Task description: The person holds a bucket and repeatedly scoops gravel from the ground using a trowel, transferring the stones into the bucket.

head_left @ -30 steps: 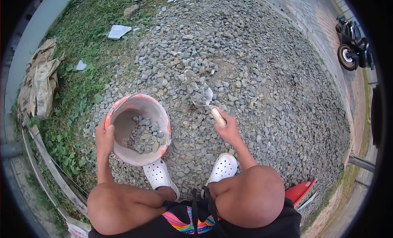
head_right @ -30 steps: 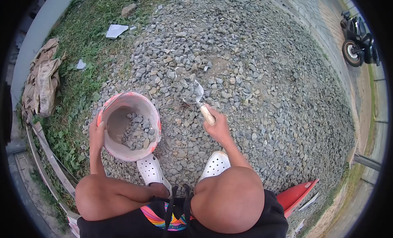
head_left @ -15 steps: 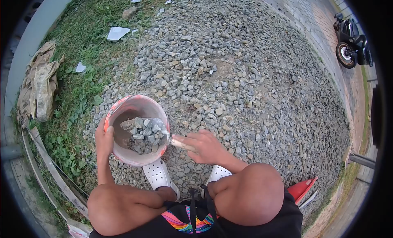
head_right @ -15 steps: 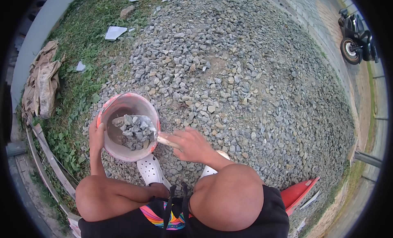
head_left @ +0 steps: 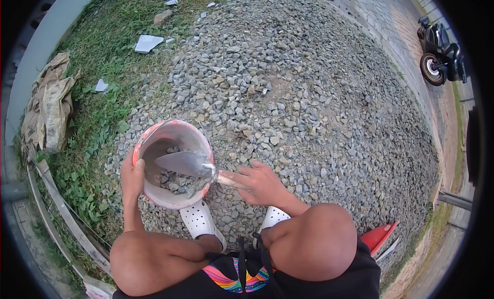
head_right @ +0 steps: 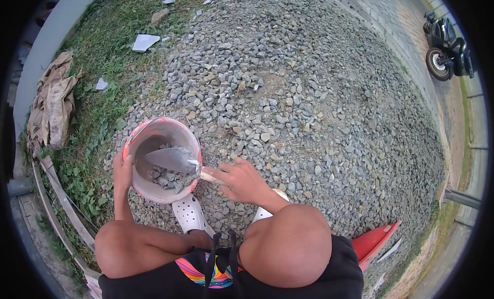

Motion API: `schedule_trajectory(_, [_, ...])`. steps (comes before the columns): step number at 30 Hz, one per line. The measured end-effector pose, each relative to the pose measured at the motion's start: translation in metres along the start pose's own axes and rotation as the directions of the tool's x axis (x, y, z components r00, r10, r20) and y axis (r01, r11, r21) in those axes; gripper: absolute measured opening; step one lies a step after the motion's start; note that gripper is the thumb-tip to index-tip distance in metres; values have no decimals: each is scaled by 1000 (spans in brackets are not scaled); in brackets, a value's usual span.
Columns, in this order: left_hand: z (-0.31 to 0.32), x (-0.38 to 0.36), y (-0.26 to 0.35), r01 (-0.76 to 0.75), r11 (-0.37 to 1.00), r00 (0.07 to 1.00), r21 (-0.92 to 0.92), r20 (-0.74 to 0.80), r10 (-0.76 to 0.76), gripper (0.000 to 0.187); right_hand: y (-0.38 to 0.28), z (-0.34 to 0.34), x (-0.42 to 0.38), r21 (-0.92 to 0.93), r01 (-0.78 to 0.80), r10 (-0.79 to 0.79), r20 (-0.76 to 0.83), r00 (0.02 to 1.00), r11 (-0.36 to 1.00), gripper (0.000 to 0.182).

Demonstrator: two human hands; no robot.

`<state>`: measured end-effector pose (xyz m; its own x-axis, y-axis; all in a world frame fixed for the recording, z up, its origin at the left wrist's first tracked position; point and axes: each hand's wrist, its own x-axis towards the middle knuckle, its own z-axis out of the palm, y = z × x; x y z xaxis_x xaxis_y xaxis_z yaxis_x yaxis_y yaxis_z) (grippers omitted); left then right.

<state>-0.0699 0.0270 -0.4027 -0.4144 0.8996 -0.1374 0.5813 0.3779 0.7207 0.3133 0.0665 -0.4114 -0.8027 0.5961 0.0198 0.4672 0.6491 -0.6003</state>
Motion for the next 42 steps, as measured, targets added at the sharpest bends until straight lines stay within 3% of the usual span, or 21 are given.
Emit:
schedule_trajectory(9, [0,-1,-3,-9,998,1000,-61,-1,8,48,15,-3,-16,110,-112,120,-67,991,988,63])
schedule_trajectory(11, [-2,-1,-6,4,997,1000,-75,5,-3,49,21,-6,-27,188,-167,199,-168,965,968,57])
schedule_trajectory(13, [0,-1,-6,12,995,1000,-104,30,-9,50,24,-21,-43,202,-268,298,-137,945,942,55])
schedule_trajectory(16, [-1,-1,-11,42,992,999,-117,20,-39,53,50,-16,-81,249,-518,572,-265,776,819,54])
schedule_trajectory(20, [-3,2,-15,70,988,997,-137,40,-65,52,106,-14,-133,143,-688,607,-618,499,711,55])
schedule_trajectory(22, [-4,4,-18,65,989,997,-131,50,-59,51,133,-21,-153,22,-845,631,-675,382,534,59])
schedule_trajectory(25, [-7,7,-16,85,989,993,-121,88,-74,50,177,-23,-181,-38,-910,684,-646,338,414,63])
schedule_trajectory(26, [-8,7,-15,112,987,989,-116,112,-99,50,181,-22,-181,-59,-929,733,-597,327,366,67])
schedule_trajectory(31, [-8,4,-19,77,992,995,-102,69,-71,49,172,0,-166,-113,-903,735,-543,405,415,74])
schedule_trajectory(38, [-7,5,-12,82,994,994,-77,78,-76,49,154,2,-173,15,-900,818,-424,390,436,70])
schedule_trajectory(40, [-7,6,-17,78,994,995,-74,72,-73,49,147,1,-183,66,-825,778,-384,498,561,70])
schedule_trajectory(42, [-5,7,-14,84,995,995,-59,53,-81,49,136,9,-189,108,-799,785,-303,540,592,71])
